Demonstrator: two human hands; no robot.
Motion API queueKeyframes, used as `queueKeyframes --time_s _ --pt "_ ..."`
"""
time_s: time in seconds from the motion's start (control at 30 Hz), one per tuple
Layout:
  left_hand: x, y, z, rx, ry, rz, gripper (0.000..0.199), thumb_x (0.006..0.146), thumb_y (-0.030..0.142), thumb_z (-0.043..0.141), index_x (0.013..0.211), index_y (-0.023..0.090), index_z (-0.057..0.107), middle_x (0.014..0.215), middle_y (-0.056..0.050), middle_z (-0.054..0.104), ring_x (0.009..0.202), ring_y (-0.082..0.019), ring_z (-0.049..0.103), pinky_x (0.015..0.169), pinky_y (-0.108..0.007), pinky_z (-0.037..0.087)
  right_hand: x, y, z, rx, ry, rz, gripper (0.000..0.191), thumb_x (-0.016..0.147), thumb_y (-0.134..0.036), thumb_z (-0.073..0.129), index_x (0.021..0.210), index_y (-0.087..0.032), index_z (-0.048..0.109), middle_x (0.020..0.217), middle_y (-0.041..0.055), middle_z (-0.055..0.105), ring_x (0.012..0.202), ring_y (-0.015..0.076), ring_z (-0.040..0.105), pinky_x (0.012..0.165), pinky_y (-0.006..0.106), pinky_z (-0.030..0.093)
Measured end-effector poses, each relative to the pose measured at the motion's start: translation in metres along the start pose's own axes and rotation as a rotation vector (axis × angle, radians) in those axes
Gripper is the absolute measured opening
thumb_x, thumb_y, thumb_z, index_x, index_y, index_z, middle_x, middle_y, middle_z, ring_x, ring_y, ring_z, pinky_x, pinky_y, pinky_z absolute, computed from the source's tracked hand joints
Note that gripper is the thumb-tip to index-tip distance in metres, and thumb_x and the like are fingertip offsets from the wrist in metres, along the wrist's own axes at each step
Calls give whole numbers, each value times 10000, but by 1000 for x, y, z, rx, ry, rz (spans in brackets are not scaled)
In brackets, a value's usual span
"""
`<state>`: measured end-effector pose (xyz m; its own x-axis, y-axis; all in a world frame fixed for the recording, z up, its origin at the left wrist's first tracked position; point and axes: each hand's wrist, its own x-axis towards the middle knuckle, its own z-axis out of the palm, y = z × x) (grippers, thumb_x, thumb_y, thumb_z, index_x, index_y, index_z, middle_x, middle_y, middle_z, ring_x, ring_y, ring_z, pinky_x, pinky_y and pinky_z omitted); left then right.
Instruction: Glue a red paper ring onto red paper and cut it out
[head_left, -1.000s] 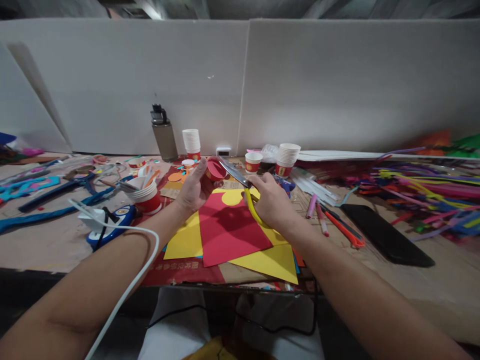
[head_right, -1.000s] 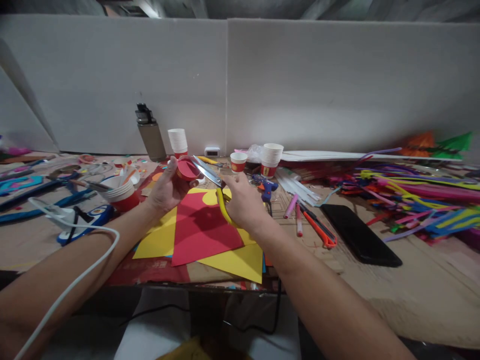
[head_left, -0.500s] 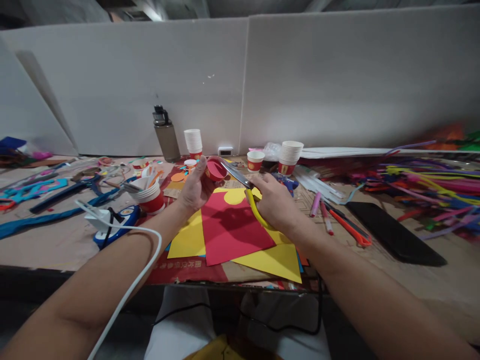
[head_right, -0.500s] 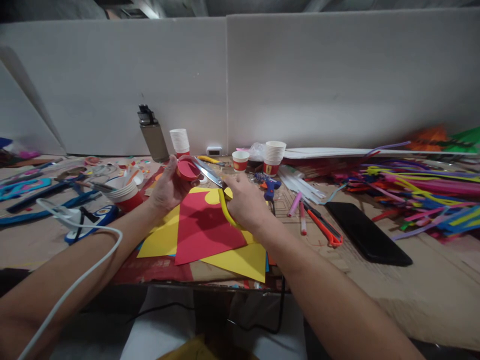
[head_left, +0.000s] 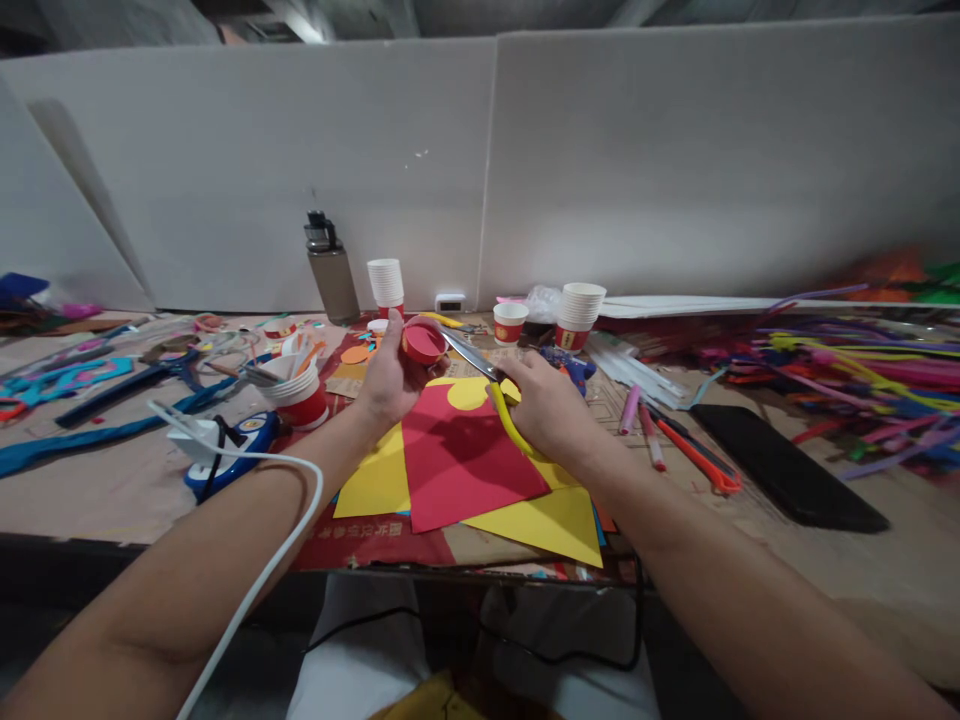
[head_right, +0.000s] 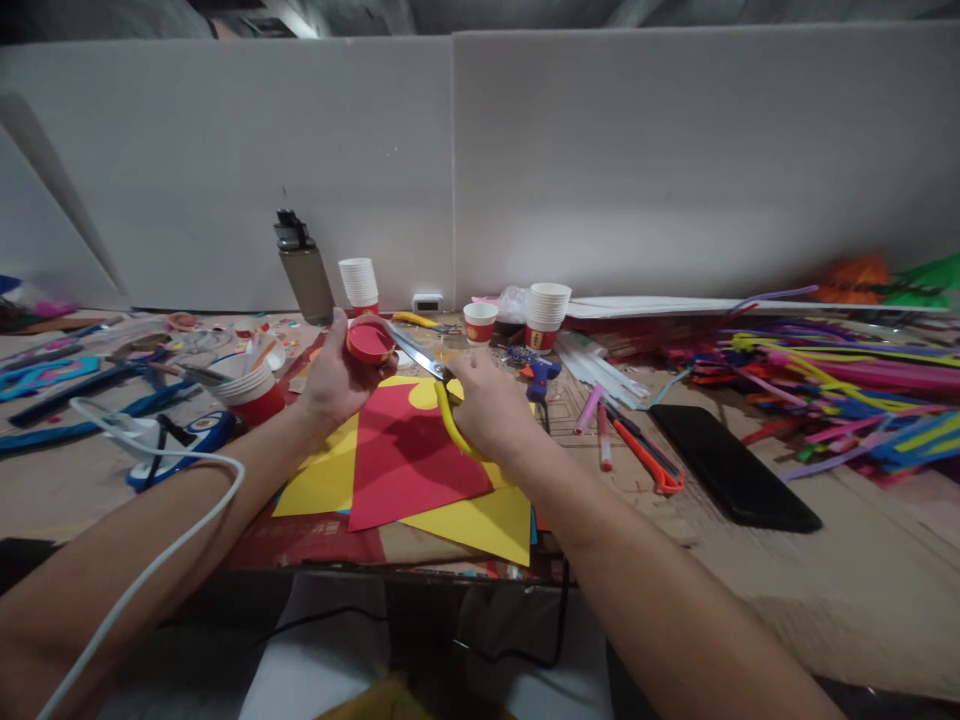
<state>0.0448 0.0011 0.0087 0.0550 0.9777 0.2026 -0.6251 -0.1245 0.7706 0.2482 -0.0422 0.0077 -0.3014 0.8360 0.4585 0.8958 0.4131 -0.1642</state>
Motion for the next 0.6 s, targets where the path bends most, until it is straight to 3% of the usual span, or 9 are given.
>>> queueKeyframes --time_s 0.33,0.6 --pt "0 -1 2 -18 10 -31 403 866 561 575 855 164 649 664 -41 666 596 -147 643 488 -233 488 -1 -4 1 58 15 -23 434 894 -458 567 1232 -189 611 1093 121 567 897 233 599 746 318 463" --pt "-2 0 6 -21 37 -47 384 860 539 596 808 160 624 608 -29 636 579 -147 639 511 -238 514 0 -3 0 31 -17 -2 283 915 -340 532 1130 -200 652 1048 113 590 856 218 589 749 316 446"
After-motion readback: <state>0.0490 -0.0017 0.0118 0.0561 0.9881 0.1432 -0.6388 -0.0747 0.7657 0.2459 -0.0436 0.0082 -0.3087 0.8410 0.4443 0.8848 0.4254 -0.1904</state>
